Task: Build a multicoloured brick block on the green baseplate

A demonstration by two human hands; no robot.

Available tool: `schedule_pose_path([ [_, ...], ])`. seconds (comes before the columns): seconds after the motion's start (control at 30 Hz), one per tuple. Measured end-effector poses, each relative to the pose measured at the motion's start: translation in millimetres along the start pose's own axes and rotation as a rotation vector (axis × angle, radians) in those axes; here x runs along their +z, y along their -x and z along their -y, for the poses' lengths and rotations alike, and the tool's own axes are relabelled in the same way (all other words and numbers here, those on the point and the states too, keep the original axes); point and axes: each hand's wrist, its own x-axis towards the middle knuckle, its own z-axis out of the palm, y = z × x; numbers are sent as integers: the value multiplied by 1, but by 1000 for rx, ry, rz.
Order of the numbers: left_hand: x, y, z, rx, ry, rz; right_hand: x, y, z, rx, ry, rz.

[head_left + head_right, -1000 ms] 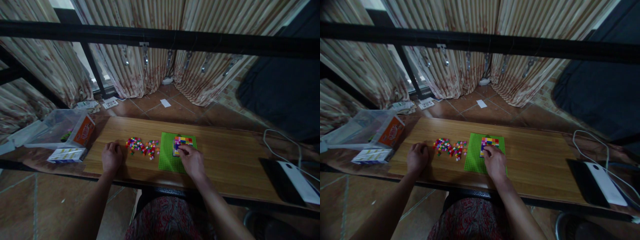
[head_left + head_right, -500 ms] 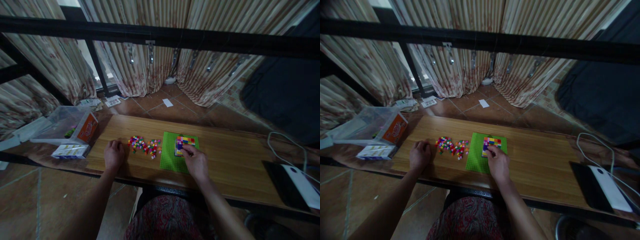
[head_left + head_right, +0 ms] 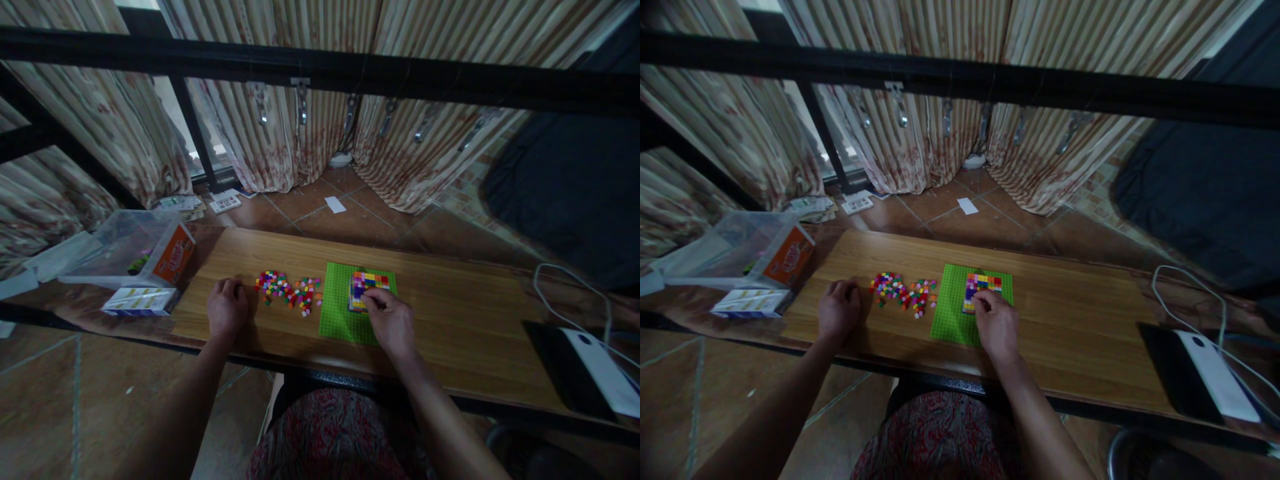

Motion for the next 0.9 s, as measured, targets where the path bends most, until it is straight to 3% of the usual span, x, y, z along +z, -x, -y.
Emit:
schedule_pose_path([
  [0.2,1,0,0,-9,-4,0,-2,-2,4,-2,74,-2],
  [0.47,2,0,2,-9,-10,10,-5,-19,0,148,-11,88],
  [0.7,1,0,1,-16,-8,9,-1,-22,-1,153,-30,117],
  [0.9,3,0,1,-19,-8,1,-14,-11,7,129,-145,-37],
])
